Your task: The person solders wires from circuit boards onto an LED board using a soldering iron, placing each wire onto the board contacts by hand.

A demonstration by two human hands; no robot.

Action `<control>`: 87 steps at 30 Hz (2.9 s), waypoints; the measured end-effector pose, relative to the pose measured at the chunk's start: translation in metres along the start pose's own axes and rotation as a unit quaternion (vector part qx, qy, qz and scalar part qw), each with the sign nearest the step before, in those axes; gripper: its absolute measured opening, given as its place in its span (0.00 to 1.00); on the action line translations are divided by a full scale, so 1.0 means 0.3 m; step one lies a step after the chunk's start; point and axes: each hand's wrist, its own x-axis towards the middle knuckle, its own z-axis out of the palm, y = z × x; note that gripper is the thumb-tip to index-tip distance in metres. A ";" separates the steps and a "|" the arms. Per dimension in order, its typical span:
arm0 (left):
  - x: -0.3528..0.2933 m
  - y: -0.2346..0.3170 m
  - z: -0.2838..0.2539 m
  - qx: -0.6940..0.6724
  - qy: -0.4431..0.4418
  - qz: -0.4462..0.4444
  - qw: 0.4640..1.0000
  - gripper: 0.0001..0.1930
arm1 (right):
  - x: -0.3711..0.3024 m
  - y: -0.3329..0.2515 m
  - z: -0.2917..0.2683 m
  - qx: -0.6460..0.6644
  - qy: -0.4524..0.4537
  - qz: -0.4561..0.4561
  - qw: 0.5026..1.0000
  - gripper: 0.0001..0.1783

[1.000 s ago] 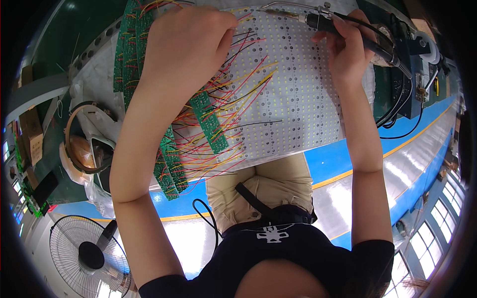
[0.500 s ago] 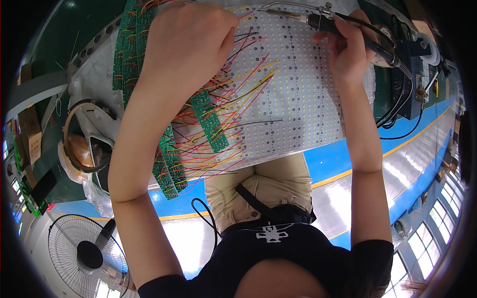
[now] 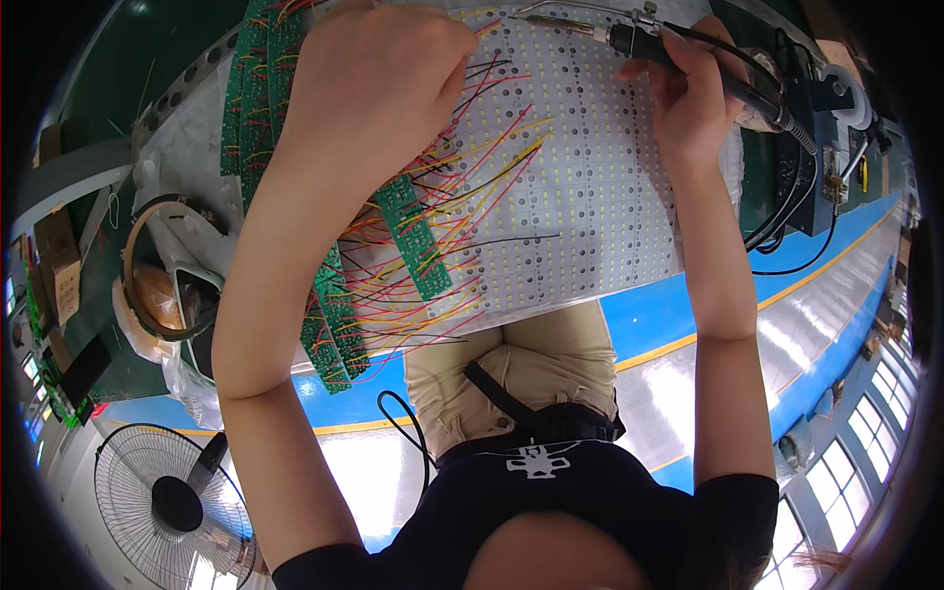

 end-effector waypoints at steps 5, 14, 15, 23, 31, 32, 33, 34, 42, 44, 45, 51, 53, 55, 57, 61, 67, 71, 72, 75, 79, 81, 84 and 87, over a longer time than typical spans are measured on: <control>0.004 0.002 -0.002 -0.008 -0.005 0.007 1.000 0.07 | 0.002 -0.009 -0.004 -0.022 -0.014 -0.003 1.000 0.13; 0.004 0.003 -0.001 0.009 -0.004 0.011 1.000 0.07 | -0.004 -0.028 0.014 -0.039 -0.004 0.032 0.999 0.14; 0.004 0.003 -0.001 0.009 -0.003 0.011 1.000 0.07 | -0.002 -0.036 0.010 -0.048 -0.015 0.037 0.998 0.15; 0.004 0.002 -0.001 0.007 0.003 0.022 1.000 0.07 | -0.003 -0.023 0.005 -0.046 -0.018 0.035 0.998 0.15; 0.002 -0.006 0.003 0.003 -0.002 0.018 1.000 0.06 | -0.004 -0.041 0.010 -0.065 -0.034 0.043 0.996 0.14; 0.004 -0.005 0.002 -0.001 -0.002 0.018 1.000 0.06 | 0.001 -0.022 -0.011 -0.065 -0.034 0.042 0.996 0.14; 0.007 -0.003 0.001 -0.001 -0.002 0.018 1.000 0.06 | 0.009 0.013 -0.045 -0.103 -0.048 -0.031 0.993 0.11; 0.006 -0.003 0.001 -0.003 0.000 0.017 1.000 0.06 | 0.014 0.025 -0.047 -0.139 -0.062 -0.104 0.983 0.11; 0.002 -0.010 0.007 0.004 0.004 0.025 1.000 0.06 | 0.015 -0.001 -0.030 -0.094 -0.076 -0.063 0.991 0.13; 0.002 -0.011 0.007 0.003 0.003 0.025 1.000 0.06 | 0.015 -0.004 -0.029 -0.113 -0.077 -0.070 0.988 0.14; 0.002 -0.011 0.006 0.003 0.004 0.025 1.000 0.06 | 0.015 -0.005 -0.030 -0.108 -0.077 -0.065 0.989 0.14; 0.004 -0.008 0.008 -0.001 0.004 0.020 1.000 0.07 | 0.014 -0.005 -0.025 -0.110 -0.080 -0.077 0.988 0.14; 0.005 -0.009 0.005 0.008 0.001 0.024 1.000 0.07 | 0.014 -0.005 -0.018 -0.119 -0.074 -0.088 0.986 0.14; 0.004 -0.008 0.006 0.016 -0.002 0.022 1.000 0.07 | 0.013 -0.005 -0.016 -0.136 -0.080 -0.106 0.982 0.14; 0.000 -0.008 0.005 0.024 -0.005 0.019 1.000 0.07 | 0.011 -0.001 -0.033 -0.129 -0.076 -0.077 0.986 0.13; 0.001 -0.009 0.008 0.012 0.003 0.022 1.000 0.07 | 0.014 0.014 -0.053 -0.090 -0.076 -0.055 0.991 0.13; 0.001 -0.010 0.008 0.012 -0.006 0.018 1.000 0.07 | 0.012 0.012 -0.042 -0.100 -0.071 -0.075 0.990 0.13; 0.000 -0.006 0.004 0.017 -0.011 0.016 1.000 0.07 | 0.011 0.011 -0.037 -0.103 -0.076 -0.077 0.989 0.12; -0.001 -0.007 0.004 0.017 -0.011 0.016 1.000 0.07 | 0.009 0.011 -0.034 -0.099 -0.070 -0.068 0.990 0.13; 0.001 -0.006 0.005 0.020 -0.004 0.024 1.000 0.07 | 0.011 0.000 -0.031 -0.101 -0.064 -0.057 0.991 0.13; 0.001 -0.005 0.004 0.022 -0.003 0.025 0.999 0.07 | 0.012 0.000 -0.029 -0.101 -0.060 -0.059 0.991 0.14; 0.000 -0.006 0.001 0.026 -0.002 0.025 0.999 0.07 | 0.009 -0.003 -0.017 -0.100 -0.058 -0.060 0.991 0.15; 0.001 -0.007 0.004 0.021 0.002 0.026 0.999 0.07 | 0.008 -0.010 -0.015 -0.101 -0.056 -0.060 0.992 0.15; 0.001 -0.005 0.004 0.016 0.000 0.022 1.000 0.07 | 0.007 -0.010 -0.009 -0.102 -0.056 -0.064 0.991 0.14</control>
